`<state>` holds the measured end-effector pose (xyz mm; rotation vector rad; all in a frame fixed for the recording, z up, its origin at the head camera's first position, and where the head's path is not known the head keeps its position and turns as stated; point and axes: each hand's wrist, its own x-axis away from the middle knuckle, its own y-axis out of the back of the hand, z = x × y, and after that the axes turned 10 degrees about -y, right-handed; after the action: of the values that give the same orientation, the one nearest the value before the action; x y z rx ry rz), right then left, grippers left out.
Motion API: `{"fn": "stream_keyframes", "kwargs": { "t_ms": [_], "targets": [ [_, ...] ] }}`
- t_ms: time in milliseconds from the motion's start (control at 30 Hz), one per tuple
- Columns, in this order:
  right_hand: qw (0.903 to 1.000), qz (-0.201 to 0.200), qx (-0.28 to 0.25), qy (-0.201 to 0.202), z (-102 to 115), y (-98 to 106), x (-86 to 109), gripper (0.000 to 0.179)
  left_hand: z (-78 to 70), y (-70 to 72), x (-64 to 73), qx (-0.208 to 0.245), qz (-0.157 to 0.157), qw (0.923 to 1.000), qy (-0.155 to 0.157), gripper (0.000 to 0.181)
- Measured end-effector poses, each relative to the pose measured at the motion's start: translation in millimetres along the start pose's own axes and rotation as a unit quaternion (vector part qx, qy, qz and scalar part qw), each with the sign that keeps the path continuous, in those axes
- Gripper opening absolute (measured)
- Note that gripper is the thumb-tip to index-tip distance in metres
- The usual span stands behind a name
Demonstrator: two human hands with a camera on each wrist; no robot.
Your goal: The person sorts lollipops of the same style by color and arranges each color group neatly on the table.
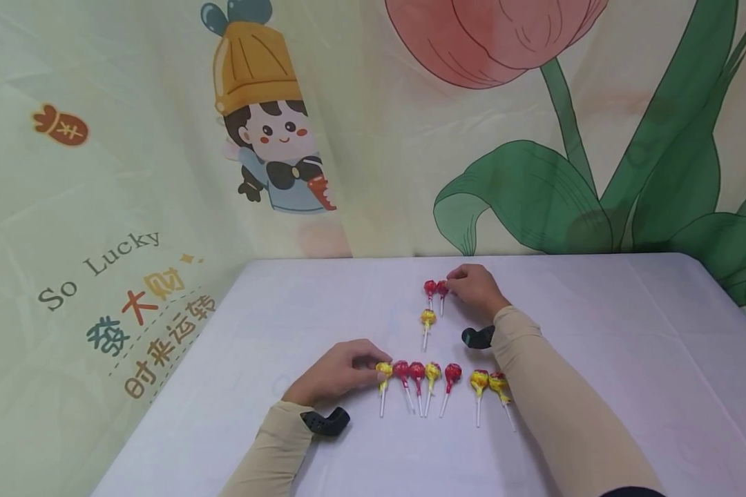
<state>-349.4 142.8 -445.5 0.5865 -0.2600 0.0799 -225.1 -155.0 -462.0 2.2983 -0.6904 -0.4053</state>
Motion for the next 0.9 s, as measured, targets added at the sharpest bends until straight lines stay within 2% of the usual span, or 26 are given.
{"fn": "stream_keyframes", "kwargs": {
  "t_ms": [267,433,600,900],
  "targets": [
    [0.9994,0.007,-0.034,-0.008,-10.0,8.3,-0.2,0.037,2.4,0.0,-1.3,-0.013,0.003,0.9999,-0.001,0.023],
    [0.9987,0.02,-0.046,-0.012,-16.4,17.7,5.2,0.039,1.6,-0.8,-0.6,-0.011,0.006,0.9998,-0.012,0.023],
    [0.9986,0.028,-0.043,-0.013,-24.3,27.1,18.8,0.041,1.0,-0.6,0.3,-0.012,0.009,0.9998,-0.014,0.024],
    [0.9975,0.041,-0.056,0.015,-30.3,34.9,47.1,0.046,1.6,-0.1,-1.7,-0.008,0.009,0.9999,-0.01,0.026]
  ]
}}
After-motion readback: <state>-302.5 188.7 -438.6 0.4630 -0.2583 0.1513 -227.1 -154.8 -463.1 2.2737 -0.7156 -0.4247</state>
